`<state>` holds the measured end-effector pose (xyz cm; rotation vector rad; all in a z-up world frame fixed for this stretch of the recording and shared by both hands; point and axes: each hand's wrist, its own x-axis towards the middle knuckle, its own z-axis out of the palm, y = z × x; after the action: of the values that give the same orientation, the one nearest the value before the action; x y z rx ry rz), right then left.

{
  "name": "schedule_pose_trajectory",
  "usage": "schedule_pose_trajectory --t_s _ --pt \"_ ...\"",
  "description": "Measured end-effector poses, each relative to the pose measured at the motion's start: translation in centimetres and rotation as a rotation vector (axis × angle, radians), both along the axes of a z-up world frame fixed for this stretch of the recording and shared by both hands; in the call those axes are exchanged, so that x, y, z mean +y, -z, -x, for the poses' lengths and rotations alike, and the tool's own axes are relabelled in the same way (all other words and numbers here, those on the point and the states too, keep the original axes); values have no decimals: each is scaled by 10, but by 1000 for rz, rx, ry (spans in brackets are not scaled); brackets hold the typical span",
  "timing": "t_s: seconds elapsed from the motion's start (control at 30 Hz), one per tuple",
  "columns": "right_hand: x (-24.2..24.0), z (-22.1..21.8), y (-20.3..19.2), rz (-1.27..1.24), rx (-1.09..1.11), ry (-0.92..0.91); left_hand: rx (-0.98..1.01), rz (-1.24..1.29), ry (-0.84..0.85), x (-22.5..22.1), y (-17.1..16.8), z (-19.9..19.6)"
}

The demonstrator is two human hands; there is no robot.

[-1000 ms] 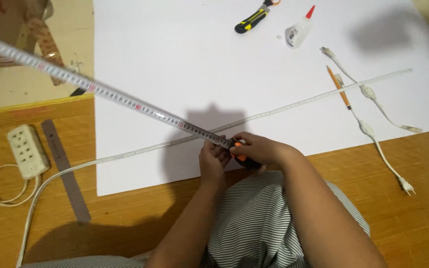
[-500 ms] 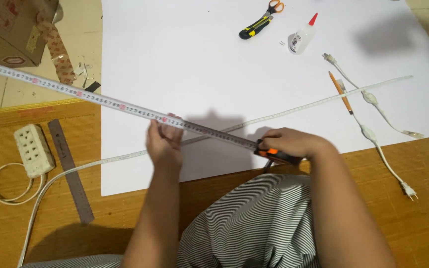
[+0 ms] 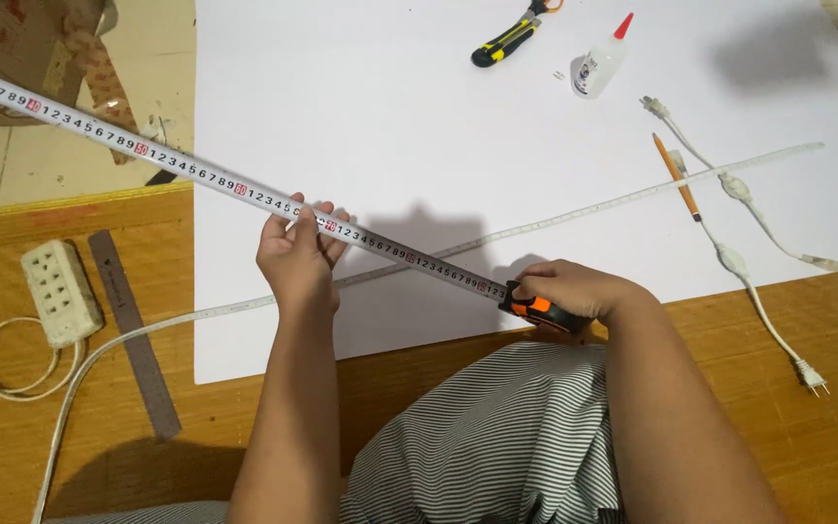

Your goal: Measuring a flexible LED light strip with a tape measure and cutting it to length with scissors.

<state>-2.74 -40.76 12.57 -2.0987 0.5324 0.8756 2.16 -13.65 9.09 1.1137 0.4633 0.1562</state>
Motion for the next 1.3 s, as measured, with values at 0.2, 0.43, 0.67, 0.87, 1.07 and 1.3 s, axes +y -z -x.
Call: schedule_pose_trajectory --t_s 0.2,0.43,0.67,0.87,1.07,1.3 --pt "9 0 14 -42 24 -64 -15 -76 -50 10 -4 1" --pt "43 12 -21 -76 100 -91 -30 -131 -111 18 -8 2" --pt "36 7 11 87 125 -344 -22 -129 -102 15 -8 3" --pt "33 10 27 20 -48 -274 -73 -141 -106 23 -19 0" --pt "24 4 30 -74 -121 -124 -136 -75 -114 33 -8 -9" --pt "12 -9 1 -61 -240 2 -38 178 -97 -22 20 6"
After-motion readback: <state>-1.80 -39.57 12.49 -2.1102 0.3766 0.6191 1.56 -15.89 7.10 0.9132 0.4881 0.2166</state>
